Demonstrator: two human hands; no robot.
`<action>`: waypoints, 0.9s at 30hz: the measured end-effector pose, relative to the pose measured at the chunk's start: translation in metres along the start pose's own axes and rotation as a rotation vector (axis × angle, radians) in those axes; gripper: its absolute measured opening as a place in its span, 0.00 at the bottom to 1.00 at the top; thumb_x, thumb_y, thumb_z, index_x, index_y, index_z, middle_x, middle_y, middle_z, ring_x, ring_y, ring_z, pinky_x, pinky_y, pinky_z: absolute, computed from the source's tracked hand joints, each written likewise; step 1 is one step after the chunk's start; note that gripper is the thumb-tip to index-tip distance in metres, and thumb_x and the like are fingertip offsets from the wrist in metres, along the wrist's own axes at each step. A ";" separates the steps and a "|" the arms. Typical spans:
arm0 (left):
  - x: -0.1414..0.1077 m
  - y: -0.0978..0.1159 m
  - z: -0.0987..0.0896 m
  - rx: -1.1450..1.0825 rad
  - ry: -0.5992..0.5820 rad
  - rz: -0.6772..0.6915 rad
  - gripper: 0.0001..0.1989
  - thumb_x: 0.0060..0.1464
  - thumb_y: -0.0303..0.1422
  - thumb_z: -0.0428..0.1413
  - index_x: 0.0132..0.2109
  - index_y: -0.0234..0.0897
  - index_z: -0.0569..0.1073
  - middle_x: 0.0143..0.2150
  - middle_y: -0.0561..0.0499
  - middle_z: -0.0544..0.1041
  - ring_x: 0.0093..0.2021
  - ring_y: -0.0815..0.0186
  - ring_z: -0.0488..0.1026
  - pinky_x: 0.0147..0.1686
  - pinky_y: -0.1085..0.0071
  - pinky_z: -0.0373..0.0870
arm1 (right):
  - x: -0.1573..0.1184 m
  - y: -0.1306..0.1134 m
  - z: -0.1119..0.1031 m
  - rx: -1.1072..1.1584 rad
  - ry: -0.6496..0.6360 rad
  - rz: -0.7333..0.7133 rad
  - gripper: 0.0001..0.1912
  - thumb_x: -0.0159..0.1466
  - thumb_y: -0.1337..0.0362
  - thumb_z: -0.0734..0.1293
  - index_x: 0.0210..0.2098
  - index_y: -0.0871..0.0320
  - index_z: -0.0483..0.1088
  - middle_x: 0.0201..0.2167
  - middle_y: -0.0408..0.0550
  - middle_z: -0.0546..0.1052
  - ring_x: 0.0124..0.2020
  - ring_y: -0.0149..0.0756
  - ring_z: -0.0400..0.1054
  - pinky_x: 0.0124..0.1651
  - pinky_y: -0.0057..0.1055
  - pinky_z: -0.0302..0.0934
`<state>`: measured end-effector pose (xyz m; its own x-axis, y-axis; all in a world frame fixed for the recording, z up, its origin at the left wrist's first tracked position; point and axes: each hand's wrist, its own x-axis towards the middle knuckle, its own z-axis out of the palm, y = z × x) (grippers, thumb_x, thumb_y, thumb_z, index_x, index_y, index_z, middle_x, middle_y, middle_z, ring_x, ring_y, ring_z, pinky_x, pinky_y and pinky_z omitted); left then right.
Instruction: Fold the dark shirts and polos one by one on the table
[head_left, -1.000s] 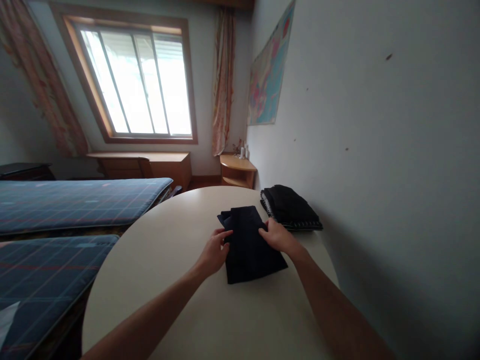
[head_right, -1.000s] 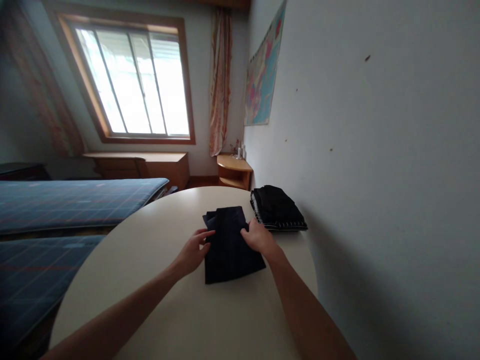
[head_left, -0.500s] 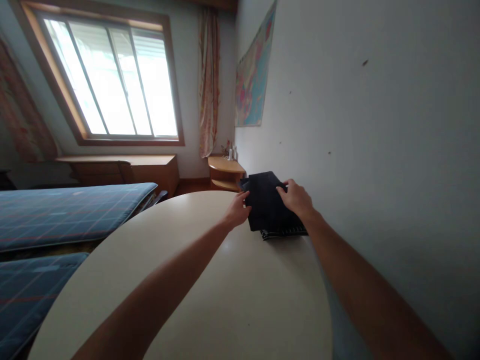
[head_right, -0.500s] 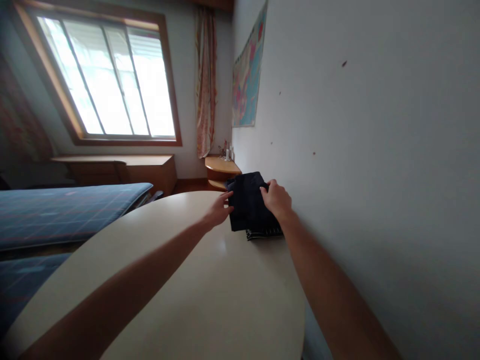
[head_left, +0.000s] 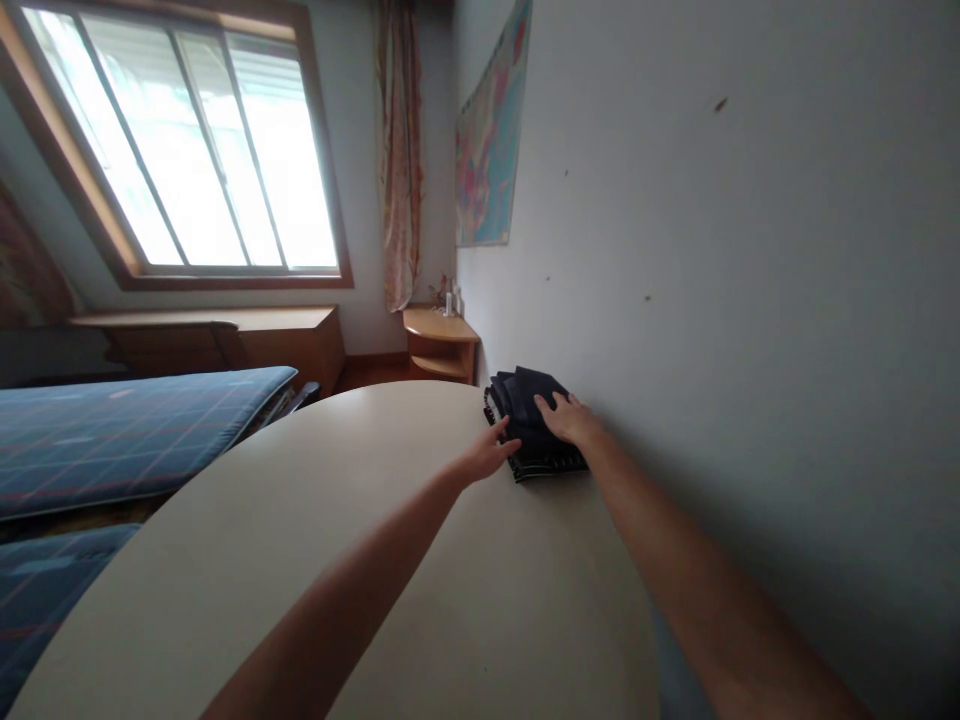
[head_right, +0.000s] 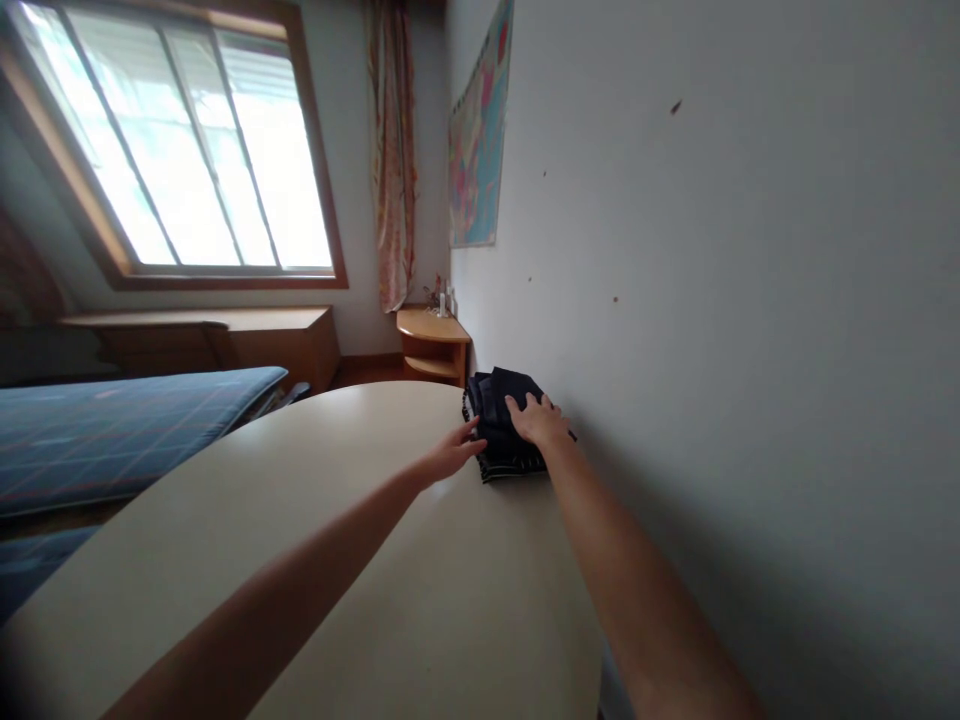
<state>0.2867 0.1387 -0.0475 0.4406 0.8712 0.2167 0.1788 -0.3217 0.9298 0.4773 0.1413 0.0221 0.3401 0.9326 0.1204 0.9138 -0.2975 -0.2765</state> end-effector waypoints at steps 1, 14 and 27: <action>-0.009 -0.002 -0.004 0.041 -0.004 0.002 0.31 0.58 0.34 0.57 0.68 0.35 0.62 0.64 0.40 0.69 0.65 0.54 0.64 0.64 0.56 0.59 | -0.002 0.000 0.003 -0.015 0.004 0.000 0.42 0.67 0.37 0.48 0.69 0.57 0.55 0.70 0.61 0.54 0.66 0.60 0.54 0.63 0.56 0.51; -0.140 -0.043 -0.110 0.773 0.008 -0.015 0.27 0.60 0.39 0.53 0.64 0.36 0.66 0.67 0.40 0.65 0.68 0.54 0.59 0.67 0.56 0.54 | -0.068 -0.059 0.012 -0.024 0.391 -0.427 0.26 0.72 0.55 0.52 0.62 0.60 0.65 0.66 0.55 0.64 0.66 0.48 0.52 0.67 0.49 0.41; -0.200 -0.021 -0.106 0.980 0.019 -0.074 0.30 0.63 0.50 0.47 0.68 0.44 0.62 0.72 0.47 0.56 0.72 0.51 0.48 0.68 0.48 0.44 | -0.182 -0.103 0.102 0.060 -0.275 -0.590 0.35 0.69 0.45 0.53 0.70 0.56 0.54 0.72 0.51 0.51 0.72 0.46 0.40 0.70 0.47 0.33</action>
<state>0.1017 0.0106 -0.0793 0.3861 0.9047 0.1802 0.8600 -0.4237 0.2844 0.2982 0.0232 -0.0684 -0.2911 0.9565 0.0218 0.9130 0.2845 -0.2924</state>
